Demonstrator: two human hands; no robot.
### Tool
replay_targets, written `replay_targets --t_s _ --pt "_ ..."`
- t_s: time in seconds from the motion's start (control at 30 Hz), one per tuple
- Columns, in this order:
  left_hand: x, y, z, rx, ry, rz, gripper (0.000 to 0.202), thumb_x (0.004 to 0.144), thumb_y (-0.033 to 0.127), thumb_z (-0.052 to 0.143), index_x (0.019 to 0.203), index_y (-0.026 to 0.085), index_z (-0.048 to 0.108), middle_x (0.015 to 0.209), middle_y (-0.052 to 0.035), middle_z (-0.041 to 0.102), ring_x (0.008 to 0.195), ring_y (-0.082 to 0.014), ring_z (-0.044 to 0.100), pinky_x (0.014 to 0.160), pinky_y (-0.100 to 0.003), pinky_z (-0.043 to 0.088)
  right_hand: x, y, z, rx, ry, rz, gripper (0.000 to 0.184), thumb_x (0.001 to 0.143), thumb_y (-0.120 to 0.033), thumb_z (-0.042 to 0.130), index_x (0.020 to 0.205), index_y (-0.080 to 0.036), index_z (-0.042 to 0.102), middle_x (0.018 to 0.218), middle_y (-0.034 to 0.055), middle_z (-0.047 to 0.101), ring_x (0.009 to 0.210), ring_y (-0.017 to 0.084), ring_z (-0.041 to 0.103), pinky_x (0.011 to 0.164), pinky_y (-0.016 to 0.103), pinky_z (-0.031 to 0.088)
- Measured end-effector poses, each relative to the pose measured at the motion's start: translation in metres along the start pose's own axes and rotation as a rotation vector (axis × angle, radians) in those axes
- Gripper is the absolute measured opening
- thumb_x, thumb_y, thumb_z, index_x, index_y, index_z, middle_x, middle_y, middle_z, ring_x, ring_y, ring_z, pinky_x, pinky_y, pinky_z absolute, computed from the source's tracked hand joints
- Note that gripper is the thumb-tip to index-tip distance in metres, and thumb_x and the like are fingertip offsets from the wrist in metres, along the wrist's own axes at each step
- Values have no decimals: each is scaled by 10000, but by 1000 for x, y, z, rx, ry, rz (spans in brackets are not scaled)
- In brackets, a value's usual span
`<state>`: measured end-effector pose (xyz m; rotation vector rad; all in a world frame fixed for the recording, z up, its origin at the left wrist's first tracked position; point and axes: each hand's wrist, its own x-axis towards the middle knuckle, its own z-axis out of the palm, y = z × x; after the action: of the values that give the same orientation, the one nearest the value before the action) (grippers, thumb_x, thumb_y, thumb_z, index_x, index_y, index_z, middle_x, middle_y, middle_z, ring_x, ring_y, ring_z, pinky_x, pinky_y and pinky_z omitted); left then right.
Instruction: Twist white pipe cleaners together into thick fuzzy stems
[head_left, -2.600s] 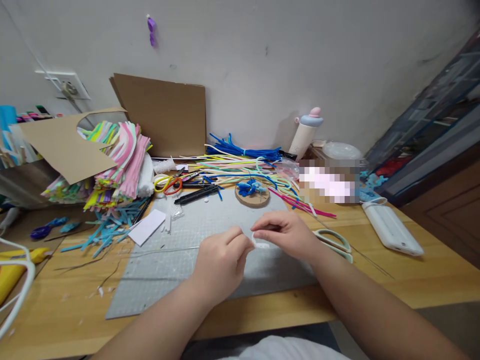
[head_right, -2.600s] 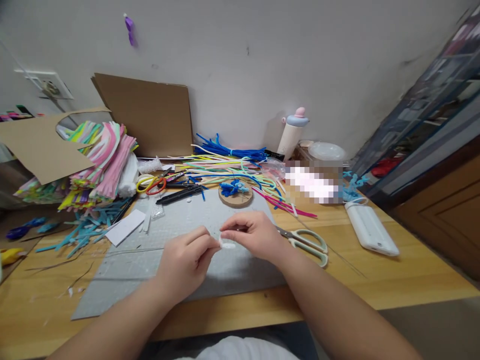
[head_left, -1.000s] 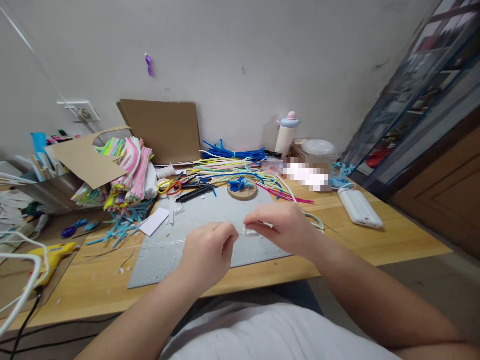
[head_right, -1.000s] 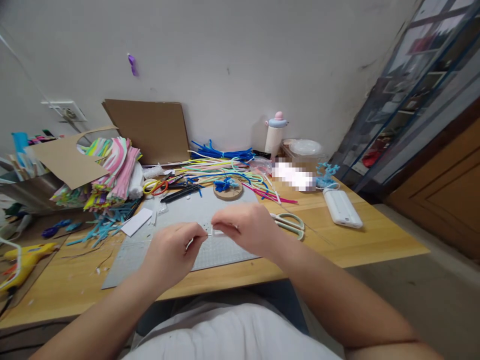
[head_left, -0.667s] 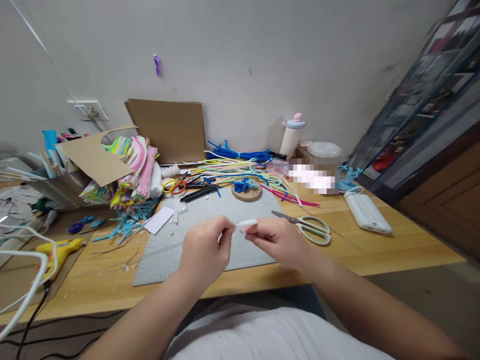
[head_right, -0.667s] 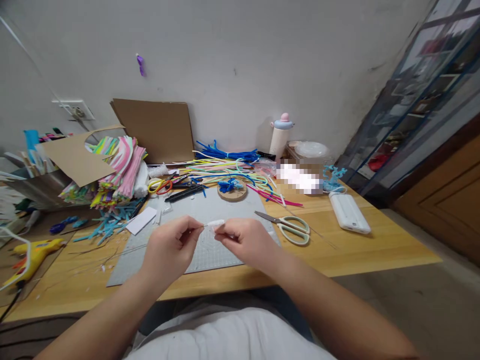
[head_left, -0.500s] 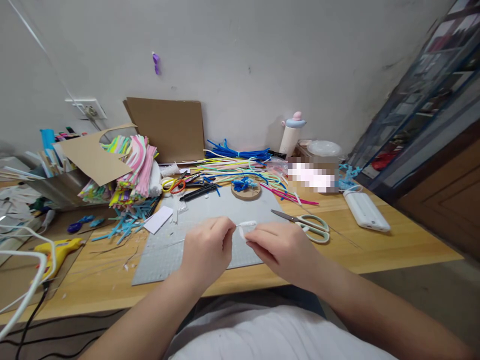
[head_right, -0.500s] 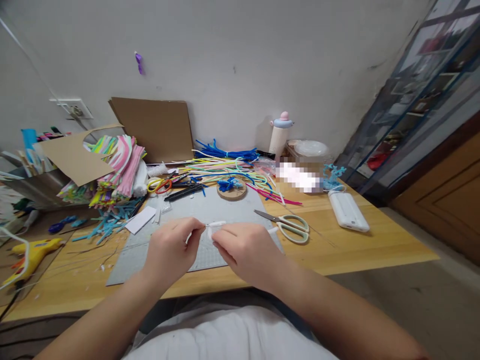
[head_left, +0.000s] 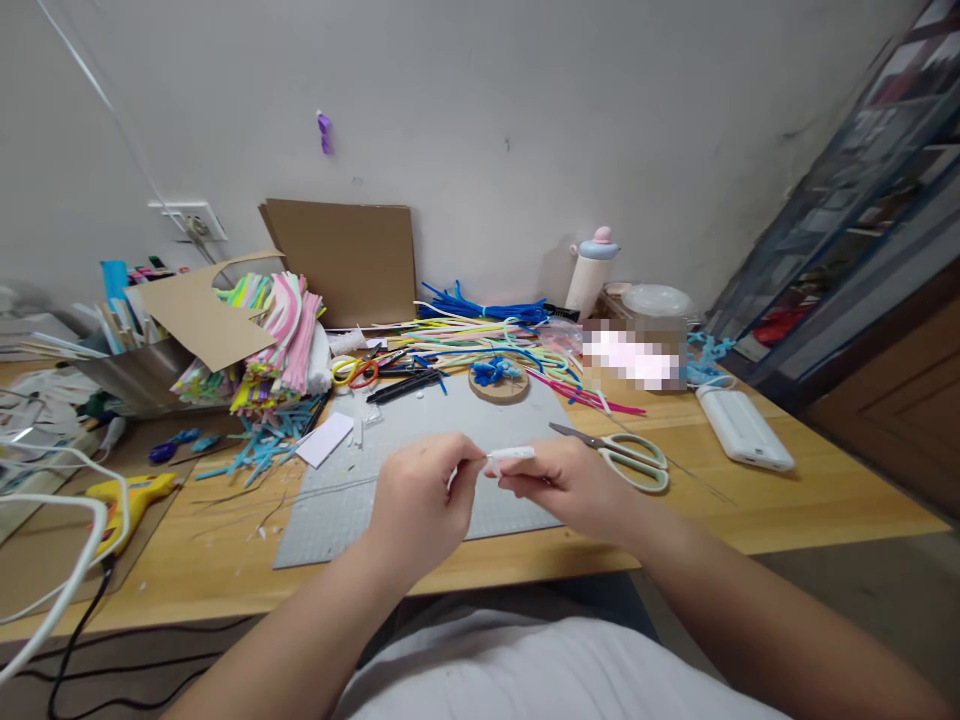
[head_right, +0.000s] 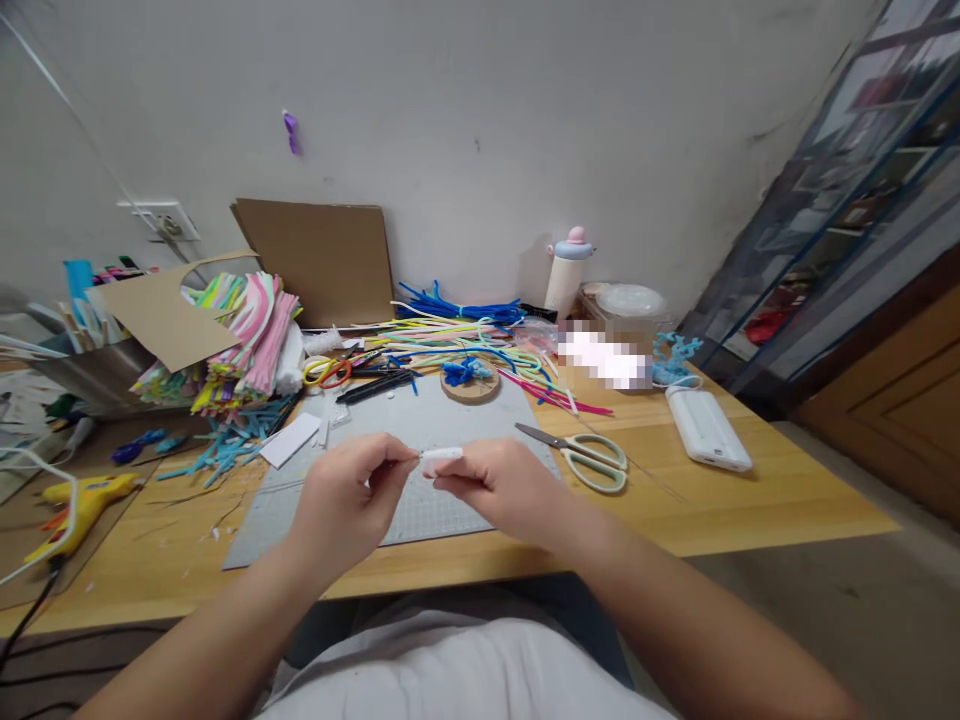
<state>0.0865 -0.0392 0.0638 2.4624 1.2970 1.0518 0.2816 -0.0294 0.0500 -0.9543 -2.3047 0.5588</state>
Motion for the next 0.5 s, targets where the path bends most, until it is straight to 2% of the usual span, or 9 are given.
replay_targets --t_s 0.07,0.2,0.37,0.5 --pt "0 -4 3 73 22 21 131 832 160 469 756 203 568 660 1 617 631 -140 557 566 -248 360 -8 -11 2 -143 -6 -31 170 882 -200 496 966 -202 644 843 29 692 761 147 623 641 243 419" --pt "-2 -6 11 154 13 82 137 822 136 463 752 201 560 682 -2 627 650 -146 565 582 -255 367 -12 -25 -10 -303 -11 -103 175 900 -195 452 895 -198 626 744 30 665 676 144 595 583 248 383" --pt "-5 0 9 9 -66 118 125 822 123 477 753 197 549 672 16 610 608 -117 534 562 -235 359 2 -13 -28 -97 148 -63 183 884 -194 481 949 -220 651 880 10 704 794 136 633 695 237 447" --pt "-5 4 3 -112 -61 101 111 834 144 489 757 195 550 657 21 601 603 -104 525 567 -219 365 10 1 -23 45 81 0 157 846 -204 536 901 -223 682 835 4 713 751 141 642 663 240 462"
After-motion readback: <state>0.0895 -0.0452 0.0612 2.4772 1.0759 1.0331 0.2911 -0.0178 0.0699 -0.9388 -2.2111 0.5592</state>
